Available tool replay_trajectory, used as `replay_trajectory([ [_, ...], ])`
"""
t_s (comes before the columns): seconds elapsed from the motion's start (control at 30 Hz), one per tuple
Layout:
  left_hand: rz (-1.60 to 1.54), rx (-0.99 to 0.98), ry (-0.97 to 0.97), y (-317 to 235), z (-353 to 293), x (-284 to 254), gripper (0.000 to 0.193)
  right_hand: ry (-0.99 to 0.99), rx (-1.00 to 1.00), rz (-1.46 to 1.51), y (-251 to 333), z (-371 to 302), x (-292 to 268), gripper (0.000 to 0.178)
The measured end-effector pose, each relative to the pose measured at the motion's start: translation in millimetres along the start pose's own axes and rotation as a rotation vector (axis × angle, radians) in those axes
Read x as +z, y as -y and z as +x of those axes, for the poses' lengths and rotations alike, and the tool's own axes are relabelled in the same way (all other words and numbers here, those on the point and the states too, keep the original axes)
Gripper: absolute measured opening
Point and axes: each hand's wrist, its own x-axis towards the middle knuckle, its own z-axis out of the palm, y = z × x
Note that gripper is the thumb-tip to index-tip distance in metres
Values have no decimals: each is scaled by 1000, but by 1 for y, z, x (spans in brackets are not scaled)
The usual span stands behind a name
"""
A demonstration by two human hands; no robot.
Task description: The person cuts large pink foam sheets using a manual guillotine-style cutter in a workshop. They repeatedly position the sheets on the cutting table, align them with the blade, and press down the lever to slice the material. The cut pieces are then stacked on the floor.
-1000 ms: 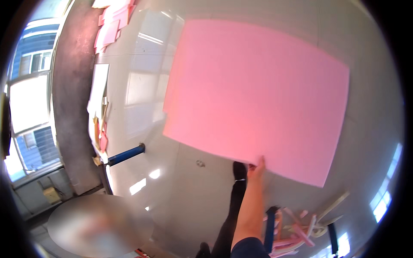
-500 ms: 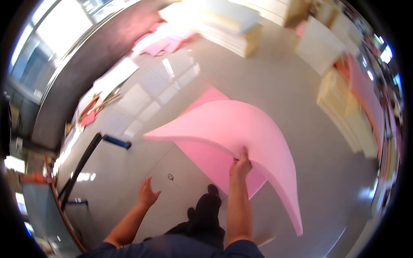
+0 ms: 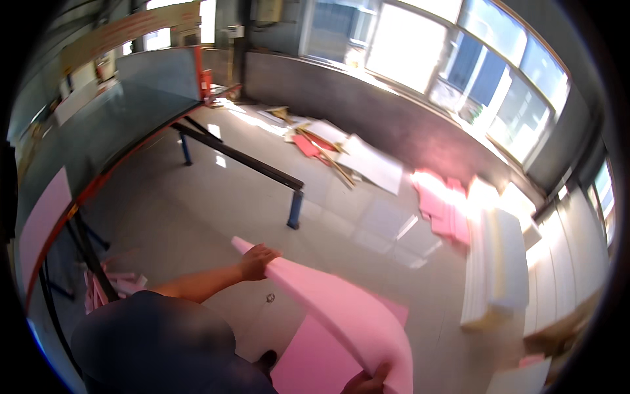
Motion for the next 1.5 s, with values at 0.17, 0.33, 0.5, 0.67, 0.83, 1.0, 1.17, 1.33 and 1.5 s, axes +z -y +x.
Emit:
replay_trajectory([
  [0.17, 66, -332, -246, 107, -146, -53, 24, 464, -444, -1004, -65, -11, 46, 35],
  [0.33, 348, -572, -261, 105, -272, -185, 42, 881, -953, -790, -80, -20, 167, 43],
  [0.5, 423, -857, -386, 182, -386, -252, 56, 1069, -1125, -631, -128, -82, 327, 43],
  [0.67, 449, -940, -399, 238, -454, -335, 67, 1290, -1187, -393, -130, -172, 454, 43],
  [0.83, 425, -1012, -271, 283, -463, -444, 64, 1377, 471, -177, -170, -200, 575, 51],
  [1.0, 454, -1157, -276, 326, -448, -527, 69, 1350, 413, -189, -164, -287, 698, 47],
  [1.17, 601, -1202, -424, 376, -427, -603, 66, 1461, 366, -125, -208, -336, 829, 41],
  [1.33, 855, -1290, -395, 425, -413, -684, 72, 1614, 380, -298, -236, -424, 974, 42],
  [1.5, 873, -1514, -470, 486, -400, -755, 73, 1985, 293, -43, -268, -529, 1132, 45],
])
